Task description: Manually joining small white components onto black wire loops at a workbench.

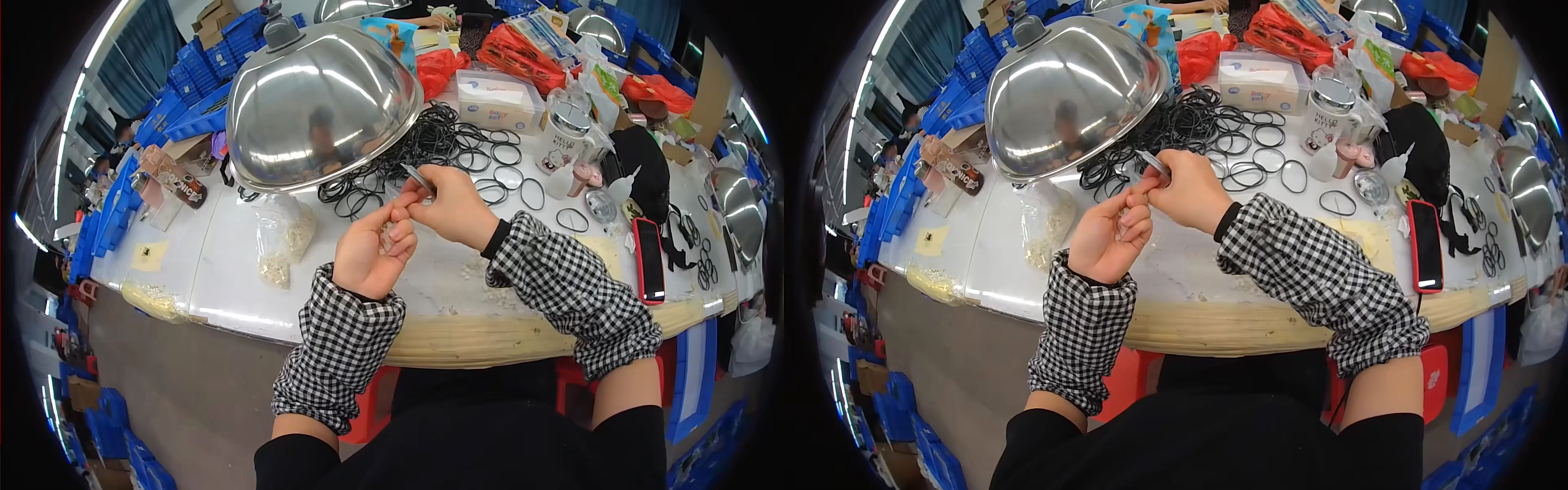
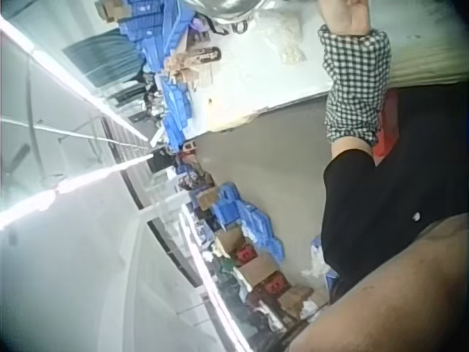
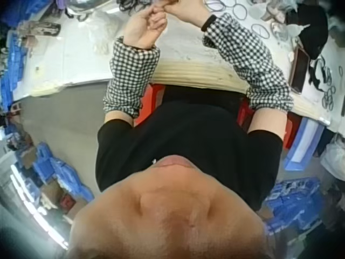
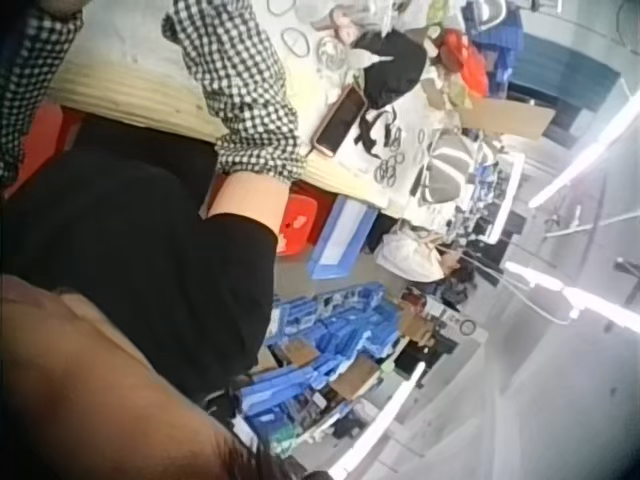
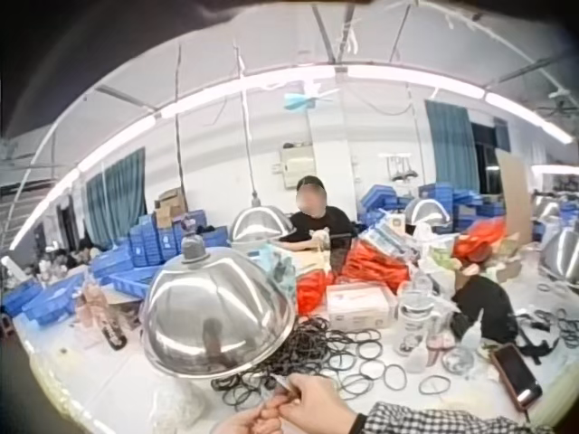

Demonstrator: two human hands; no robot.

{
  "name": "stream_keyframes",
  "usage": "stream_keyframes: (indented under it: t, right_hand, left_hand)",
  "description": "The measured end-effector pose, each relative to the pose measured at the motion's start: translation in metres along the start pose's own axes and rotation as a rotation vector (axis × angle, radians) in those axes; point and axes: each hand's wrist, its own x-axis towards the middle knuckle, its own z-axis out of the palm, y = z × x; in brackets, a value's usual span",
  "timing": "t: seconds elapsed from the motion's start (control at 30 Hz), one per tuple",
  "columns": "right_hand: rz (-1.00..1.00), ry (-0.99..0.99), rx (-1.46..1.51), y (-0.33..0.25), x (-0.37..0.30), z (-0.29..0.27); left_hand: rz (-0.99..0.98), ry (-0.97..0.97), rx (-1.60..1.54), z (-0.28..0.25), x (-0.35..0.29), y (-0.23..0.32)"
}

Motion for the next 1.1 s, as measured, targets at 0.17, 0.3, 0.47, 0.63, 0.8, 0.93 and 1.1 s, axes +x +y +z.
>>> stream_keyframes:
  t: [0.17, 0.3, 0.47, 0.63, 0.8, 0.93, 1.1]
  right_hand:
    - [-0.061, 0.106, 0.025, 0.013, 0.007, -0.004]
    - [-0.099, 0.165, 0.05, 0.008, 0.0, -0.008]
    - [-0.213, 0.206, -0.057, 0.018, -0.006, -0.003]
    - [-0.13, 0.102, -0.053, 0.012, -0.008, 0.01]
    - [-0.033, 0.065, 0.038, 0.03, 0.004, 0.004]
    - [0.099, 0.008, 0.055, 0.027, 0.013, 0.003]
    - [0.156, -0.098, 0.069, 0.028, 0.018, 0.009]
  left_hand:
    - [0.116, 0.155, -0.035, 0.007, 0.013, -0.014]
    - [0.165, 0.186, -0.05, 0.01, 0.024, -0.013]
    - [0.223, 0.302, -0.067, 0.001, 0.046, -0.021]
    - [0.314, 0.446, -0.15, -0.004, 0.057, -0.02]
    - [0.327, 0.27, -0.164, 0.007, 0.058, -0.008]
    - [0.215, 0.371, 0.046, -0.005, 0.061, 0.008]
    - [0.042, 0.532, 0.454, -0.029, 0.067, 0.034]
